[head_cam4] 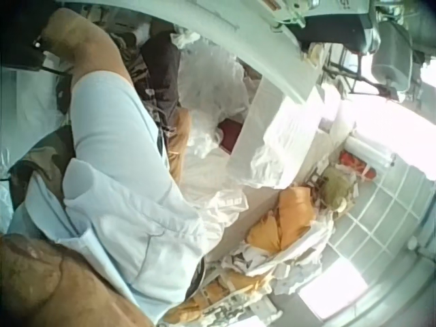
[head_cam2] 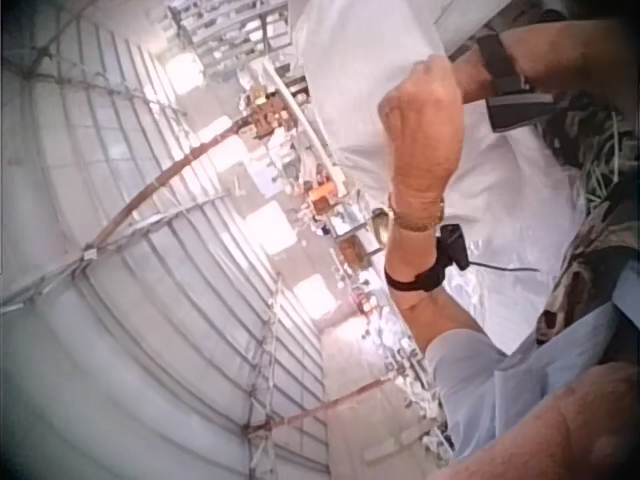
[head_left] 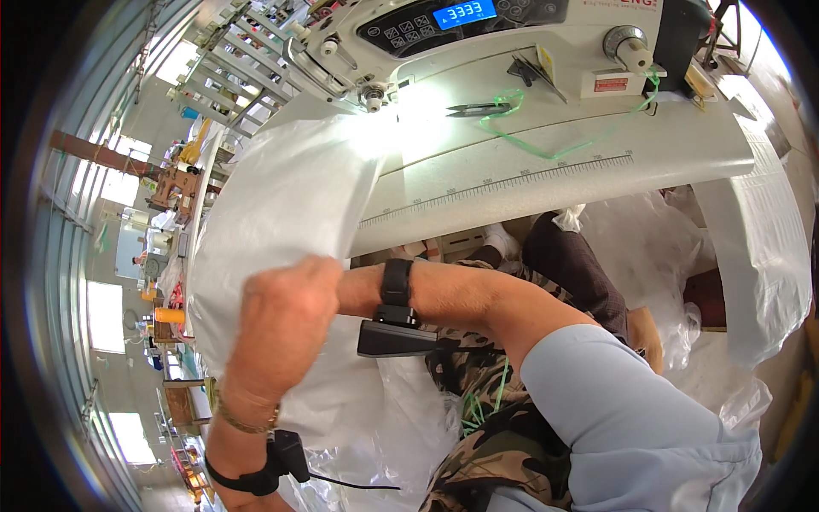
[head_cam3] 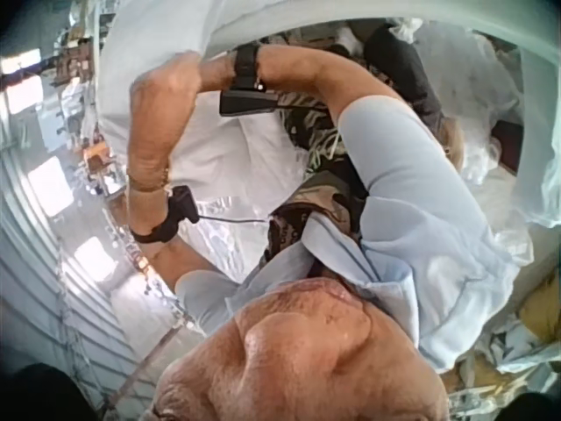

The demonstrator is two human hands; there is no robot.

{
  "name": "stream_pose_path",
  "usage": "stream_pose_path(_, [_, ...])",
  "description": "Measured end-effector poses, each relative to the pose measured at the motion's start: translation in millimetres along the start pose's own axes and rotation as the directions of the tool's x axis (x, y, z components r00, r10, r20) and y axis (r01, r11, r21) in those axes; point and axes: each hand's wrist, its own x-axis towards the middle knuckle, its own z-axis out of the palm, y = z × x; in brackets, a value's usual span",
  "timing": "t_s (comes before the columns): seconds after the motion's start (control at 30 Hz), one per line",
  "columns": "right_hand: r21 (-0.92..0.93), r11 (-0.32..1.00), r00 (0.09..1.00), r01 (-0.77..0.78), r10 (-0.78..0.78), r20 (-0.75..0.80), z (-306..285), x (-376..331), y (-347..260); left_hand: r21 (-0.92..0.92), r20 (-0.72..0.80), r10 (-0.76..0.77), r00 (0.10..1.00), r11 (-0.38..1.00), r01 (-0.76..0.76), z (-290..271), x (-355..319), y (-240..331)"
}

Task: Sewing large white plastic sheets together using an industrial sewing machine

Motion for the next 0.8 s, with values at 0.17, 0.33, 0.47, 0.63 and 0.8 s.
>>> stream_pose_path(0.17, [-0.195, 0.974, 0.992, -0.116, 0.104, -0.073, -10, -85, 51, 0.077, 0.053, 0.033, 0.998, 0.996, -0.037, 80, -23, 15])
stream_pose_path(0.33, [-0.529, 0.711, 0.677, -0.463, 0.669, 0.307, -69, -137, -9, -0.034, -0.120, -0.107, 0.987, 0.994, 0.104, 160, -51, 22])
stream_pose_path(0.47, [-0.857, 0.489, 0.647, 0.163, 0.602, 0.467, -154, -99, -62, -0.102, -0.228, -0.202, 0.952, 0.978, 0.183, 175, -48, 35])
stream_pose_path(0.63, [-0.976, 0.153, 0.913, 0.155, 0.357, 0.200, -223, -67, -54, -0.188, -0.249, -0.366, 0.897, 0.926, 0.326, 173, -47, 46])
stream_pose_path(0.8, [-0.954, 0.294, 0.845, 0.063, 0.492, 0.208, -236, -54, -50, -0.256, -0.212, -0.486, 0.848, 0.865, 0.432, 166, -45, 54])
